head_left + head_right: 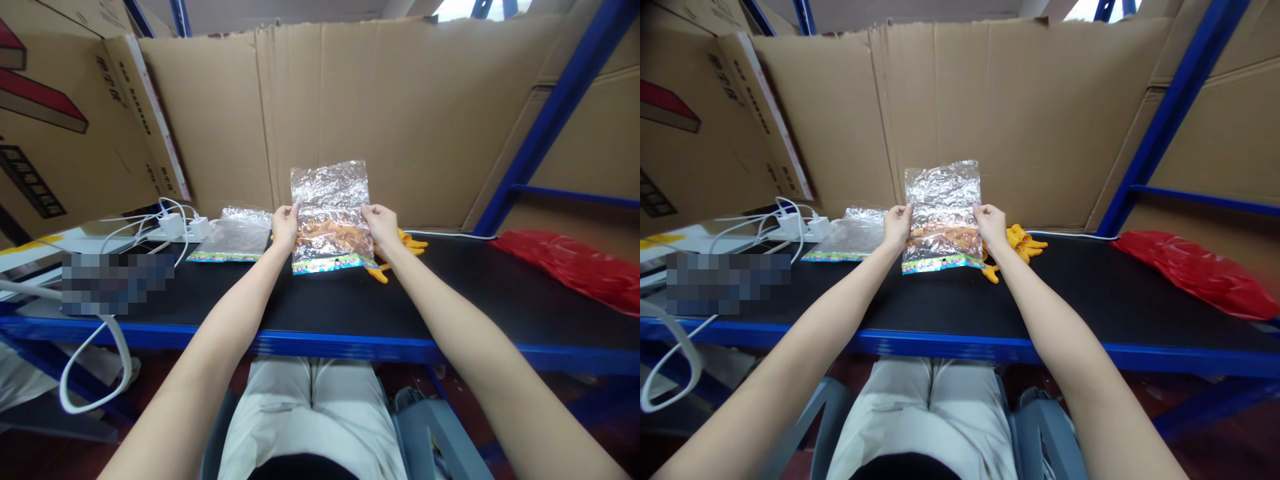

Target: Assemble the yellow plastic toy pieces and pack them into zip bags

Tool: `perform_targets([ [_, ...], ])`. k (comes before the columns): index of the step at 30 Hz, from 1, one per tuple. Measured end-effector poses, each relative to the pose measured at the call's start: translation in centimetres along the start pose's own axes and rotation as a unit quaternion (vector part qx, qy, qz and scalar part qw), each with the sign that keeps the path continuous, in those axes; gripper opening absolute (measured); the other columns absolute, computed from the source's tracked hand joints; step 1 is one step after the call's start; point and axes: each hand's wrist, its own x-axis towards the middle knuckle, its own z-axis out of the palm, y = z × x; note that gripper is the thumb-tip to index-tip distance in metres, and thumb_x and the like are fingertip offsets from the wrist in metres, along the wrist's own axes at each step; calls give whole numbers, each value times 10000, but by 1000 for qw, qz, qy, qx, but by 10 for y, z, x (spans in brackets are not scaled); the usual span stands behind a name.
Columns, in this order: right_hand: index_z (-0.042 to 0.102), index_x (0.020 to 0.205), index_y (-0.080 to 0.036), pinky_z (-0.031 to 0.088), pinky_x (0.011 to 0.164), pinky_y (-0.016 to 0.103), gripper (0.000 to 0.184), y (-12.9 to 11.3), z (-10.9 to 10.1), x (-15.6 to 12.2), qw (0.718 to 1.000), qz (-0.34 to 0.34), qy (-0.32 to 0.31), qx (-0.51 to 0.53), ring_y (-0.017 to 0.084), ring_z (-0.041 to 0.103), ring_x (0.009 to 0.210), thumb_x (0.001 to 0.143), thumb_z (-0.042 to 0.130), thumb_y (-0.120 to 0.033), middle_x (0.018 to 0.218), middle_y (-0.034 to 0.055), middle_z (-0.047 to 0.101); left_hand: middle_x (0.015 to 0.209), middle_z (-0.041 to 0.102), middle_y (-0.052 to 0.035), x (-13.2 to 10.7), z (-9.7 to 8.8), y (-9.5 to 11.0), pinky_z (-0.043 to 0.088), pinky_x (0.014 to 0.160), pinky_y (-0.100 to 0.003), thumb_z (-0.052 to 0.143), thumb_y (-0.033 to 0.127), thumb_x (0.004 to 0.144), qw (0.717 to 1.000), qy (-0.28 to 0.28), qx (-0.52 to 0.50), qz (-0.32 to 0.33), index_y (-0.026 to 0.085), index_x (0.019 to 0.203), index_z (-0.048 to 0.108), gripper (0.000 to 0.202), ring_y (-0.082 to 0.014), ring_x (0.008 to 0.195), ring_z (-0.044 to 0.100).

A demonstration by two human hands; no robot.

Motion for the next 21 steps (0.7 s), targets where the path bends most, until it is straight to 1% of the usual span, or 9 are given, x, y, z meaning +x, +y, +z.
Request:
perform_targets([
  [3,509,595,-191,195,336,218,339,0,-1,3,999,-20,17,-21,50,271,332,648,675,-481,401,-82,337,427,404,78,-3,-1,5,250,399,-182,604,404,755,1000,-13,-20,-10,172,652,466,288,-55,358,354],
  [5,508,590,-190,204,344,217,356,0,-3,5,998,-46,41,-27,52,286,344,639,677,-499,407,-77,355,423,409,80,-7,-1,9,239,381,-182,629,439,723,999,-36,-26,-29,174,641,459,325,-48,336,347],
  [7,498,591,-193,210,347,216,372,0,-5,7,995,-71,72,-22,54,295,345,639,667,-521,408,-77,357,413,413,74,-12,0,12,238,370,-182,639,457,708,996,-79,-22,-45,173,602,451,357,-46,324,349],
  [9,487,605,-203,217,342,219,381,0,-7,8,993,-81,90,-12,63,305,332,647,648,-546,399,-81,352,390,401,71,-16,1,14,234,362,-184,627,454,721,990,-128,-16,-51,174,561,432,377,-50,315,350],
  [11,484,624,-209,230,337,225,384,0,-8,9,992,-78,95,-4,74,319,316,653,635,-561,390,-83,356,365,372,75,-19,2,15,223,356,-187,596,428,756,987,-152,-14,-52,178,546,419,372,-55,304,337],
  [13,504,638,-207,240,335,231,385,-1,-8,9,993,-72,94,-5,85,330,305,654,628,-571,375,-82,363,357,352,80,-20,3,16,216,358,-190,562,384,793,989,-142,-13,-49,179,558,426,340,-58,301,321],
  [15,546,661,-196,240,336,235,390,-2,-7,9,993,-71,90,-9,92,333,297,657,620,-579,354,-78,367,368,344,80,-19,4,16,218,369,-194,528,346,820,992,-121,-4,-41,177,570,441,314,-59,314,311],
  [18,605,708,-178,241,344,237,410,-2,-7,10,993,-78,82,-12,97,333,294,666,607,-586,331,-73,372,414,350,70,-16,3,16,239,410,-195,511,319,830,996,-87,15,-1,166,567,459,309,-60,375,318],
  [21,620,736,-176,248,353,236,414,-1,-8,10,994,-77,76,-4,98,329,296,699,574,-586,328,-72,372,464,361,57,-13,3,13,261,455,-196,509,335,829,997,-66,25,43,159,562,466,323,-65,442,333],
])
